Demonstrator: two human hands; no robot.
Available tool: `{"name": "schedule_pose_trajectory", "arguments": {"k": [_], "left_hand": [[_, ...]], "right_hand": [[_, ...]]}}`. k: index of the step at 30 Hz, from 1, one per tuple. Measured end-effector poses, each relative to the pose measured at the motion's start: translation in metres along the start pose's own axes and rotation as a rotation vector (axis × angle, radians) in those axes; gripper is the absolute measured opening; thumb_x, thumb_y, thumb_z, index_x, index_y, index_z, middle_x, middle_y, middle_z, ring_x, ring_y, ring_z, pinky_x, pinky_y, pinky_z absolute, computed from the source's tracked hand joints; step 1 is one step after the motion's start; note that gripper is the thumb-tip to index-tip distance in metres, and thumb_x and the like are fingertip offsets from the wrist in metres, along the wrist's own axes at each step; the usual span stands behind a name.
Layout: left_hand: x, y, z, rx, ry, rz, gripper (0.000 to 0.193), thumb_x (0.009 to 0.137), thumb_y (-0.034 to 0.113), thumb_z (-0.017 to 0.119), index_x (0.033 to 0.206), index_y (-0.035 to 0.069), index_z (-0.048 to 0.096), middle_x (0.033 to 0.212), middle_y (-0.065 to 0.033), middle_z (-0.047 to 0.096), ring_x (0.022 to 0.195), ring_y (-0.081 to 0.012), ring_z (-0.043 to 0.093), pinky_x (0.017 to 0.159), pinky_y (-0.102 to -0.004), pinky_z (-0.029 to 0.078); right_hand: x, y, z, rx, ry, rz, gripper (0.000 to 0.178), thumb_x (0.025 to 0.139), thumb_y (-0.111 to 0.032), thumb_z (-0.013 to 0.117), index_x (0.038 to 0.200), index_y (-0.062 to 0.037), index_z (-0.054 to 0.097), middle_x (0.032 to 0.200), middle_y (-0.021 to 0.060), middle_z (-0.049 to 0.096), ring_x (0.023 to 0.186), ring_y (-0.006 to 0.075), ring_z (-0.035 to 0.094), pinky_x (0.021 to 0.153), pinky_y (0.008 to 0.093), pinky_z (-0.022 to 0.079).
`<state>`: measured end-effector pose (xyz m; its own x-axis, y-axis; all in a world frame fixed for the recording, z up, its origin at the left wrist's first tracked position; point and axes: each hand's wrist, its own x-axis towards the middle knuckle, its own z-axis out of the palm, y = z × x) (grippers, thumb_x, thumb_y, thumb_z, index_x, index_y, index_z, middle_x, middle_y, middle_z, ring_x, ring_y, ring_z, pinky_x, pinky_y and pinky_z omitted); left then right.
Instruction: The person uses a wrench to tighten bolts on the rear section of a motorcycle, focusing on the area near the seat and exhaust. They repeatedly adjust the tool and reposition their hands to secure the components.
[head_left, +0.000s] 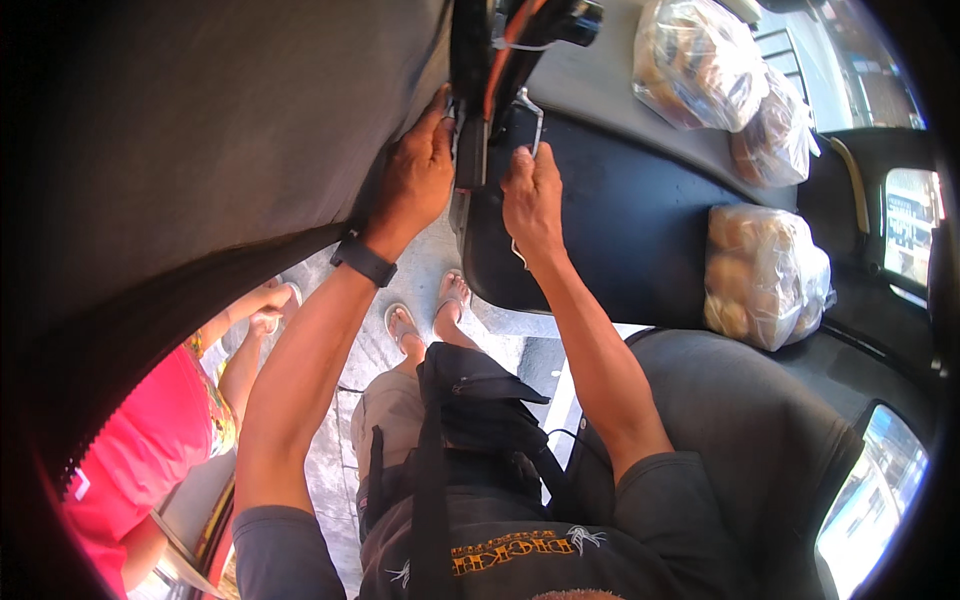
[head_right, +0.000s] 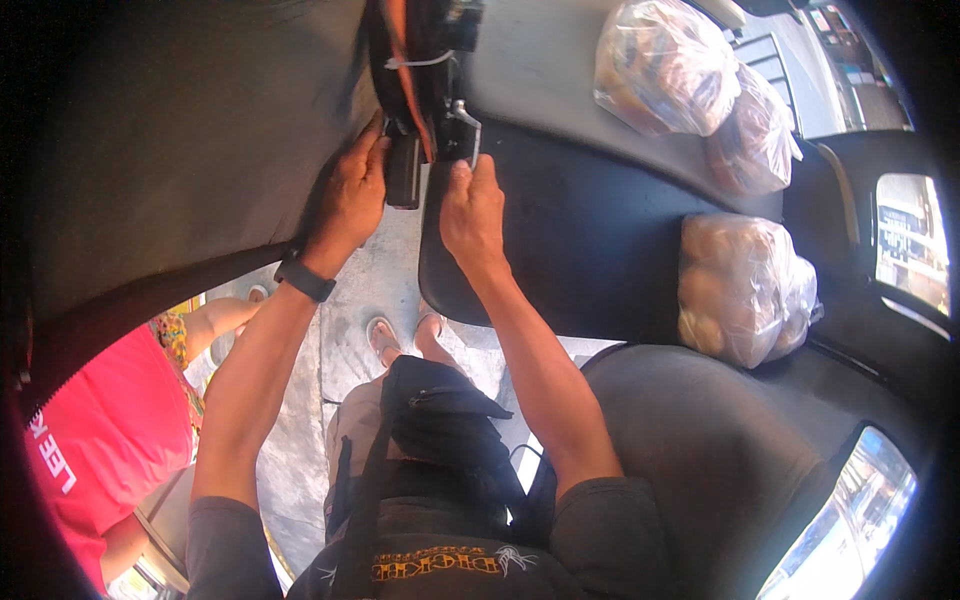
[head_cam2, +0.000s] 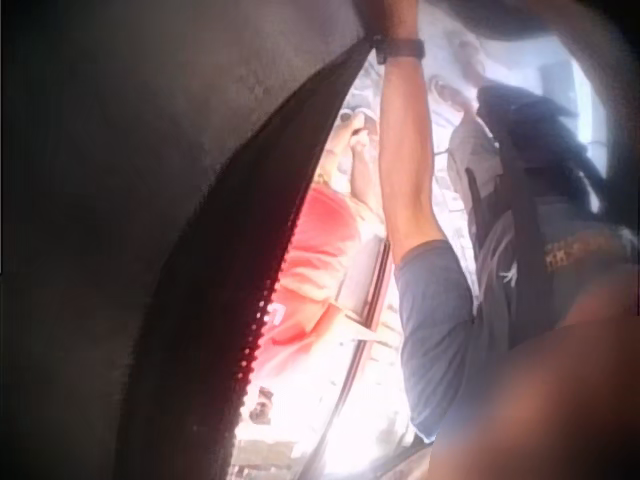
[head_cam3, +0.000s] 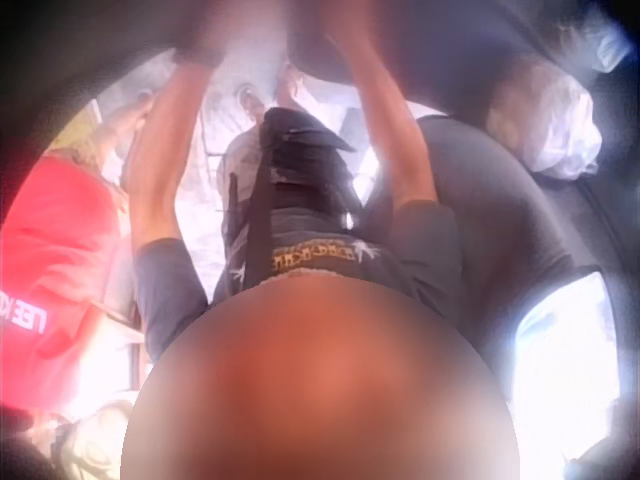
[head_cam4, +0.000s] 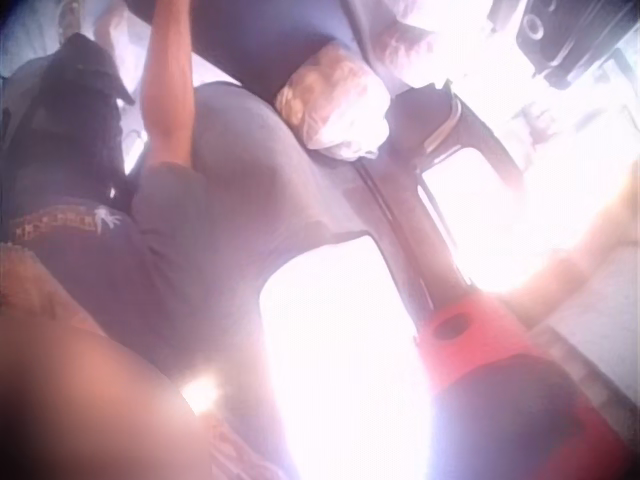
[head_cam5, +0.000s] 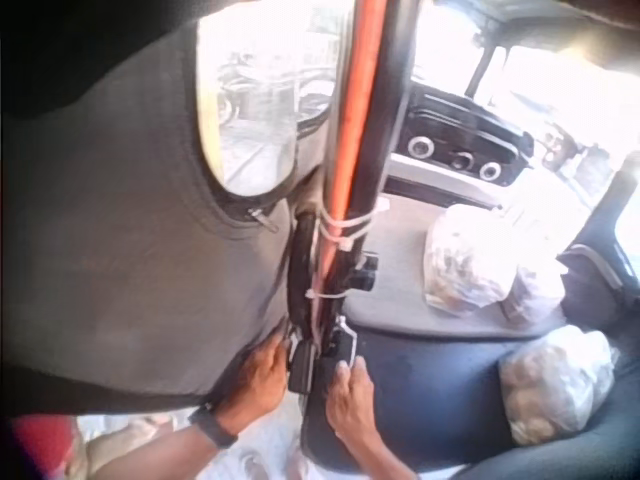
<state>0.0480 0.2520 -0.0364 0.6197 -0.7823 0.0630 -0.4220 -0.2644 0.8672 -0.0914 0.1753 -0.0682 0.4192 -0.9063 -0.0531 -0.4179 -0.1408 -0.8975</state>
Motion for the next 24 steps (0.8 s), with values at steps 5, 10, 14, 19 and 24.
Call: {"name": "schedule_pose_trajectory", "arguments": {"k": [5, 10, 14, 19, 24], "left_hand": [[-0.002, -0.002, 0.0, 0.009, -0.011, 0.039, 0.044, 0.107, 0.023, 0.042, 0.148, 0.009, 0.045, 0.135, -0.0252, 0.058, 0.124, -0.0448, 0.054, 0.1, -0.0447, 0.047], [0.0, 0.006, -0.005, 0.025, -0.064, -0.045, 0.044, 0.107, 0.023, 0.041, 0.148, 0.008, 0.045, 0.136, -0.025, 0.057, 0.125, -0.0445, 0.054, 0.101, -0.0446, 0.047], [-0.002, 0.01, -0.007, 0.04, -0.065, -0.045, 0.044, 0.107, 0.022, 0.042, 0.148, 0.007, 0.045, 0.135, -0.0257, 0.058, 0.125, -0.0443, 0.054, 0.102, -0.0446, 0.046], [-0.002, 0.007, -0.004, 0.045, -0.051, -0.028, 0.044, 0.107, 0.023, 0.042, 0.148, 0.008, 0.045, 0.135, -0.026, 0.058, 0.125, -0.0444, 0.054, 0.102, -0.0441, 0.046], [-0.002, -0.001, -0.004, 0.025, -0.031, -0.01, 0.044, 0.107, 0.023, 0.041, 0.149, 0.008, 0.044, 0.134, -0.026, 0.058, 0.123, -0.0452, 0.055, 0.1, -0.0452, 0.048]], "right_hand": [[-0.001, 0.012, -0.004, 0.138, -0.045, 0.01, 0.025, 0.107, -0.021, 0.046, 0.088, -0.0042, 0.045, 0.069, 0.0035, 0.05, 0.063, 0.0118, 0.047, 0.058, 0.0306, 0.042], [-0.001, 0.013, 0.007, 0.073, 0.044, -0.138, 0.023, 0.107, -0.021, 0.045, 0.092, -0.0045, 0.045, 0.065, 0.0073, 0.05, 0.058, 0.0158, 0.049, 0.055, 0.0345, 0.042], [0.008, 0.016, 0.004, -0.101, 0.065, -0.234, 0.017, 0.105, -0.019, 0.043, 0.098, -0.0034, 0.043, 0.068, 0.0228, 0.059, 0.066, 0.0479, 0.062, 0.057, 0.0492, 0.046], [0.006, 0.002, 0.007, -0.083, 0.075, -0.107, 0.019, 0.106, -0.021, 0.042, 0.099, -0.0033, 0.044, 0.071, 0.0239, 0.061, 0.07, 0.0495, 0.063, 0.061, 0.0512, 0.046], [-0.004, -0.018, 0.01, -0.059, 0.044, -0.007, 0.019, 0.106, -0.021, 0.042, 0.101, -0.0034, 0.046, 0.075, 0.0241, 0.062, 0.073, 0.0477, 0.065, 0.064, 0.0497, 0.048]]}}
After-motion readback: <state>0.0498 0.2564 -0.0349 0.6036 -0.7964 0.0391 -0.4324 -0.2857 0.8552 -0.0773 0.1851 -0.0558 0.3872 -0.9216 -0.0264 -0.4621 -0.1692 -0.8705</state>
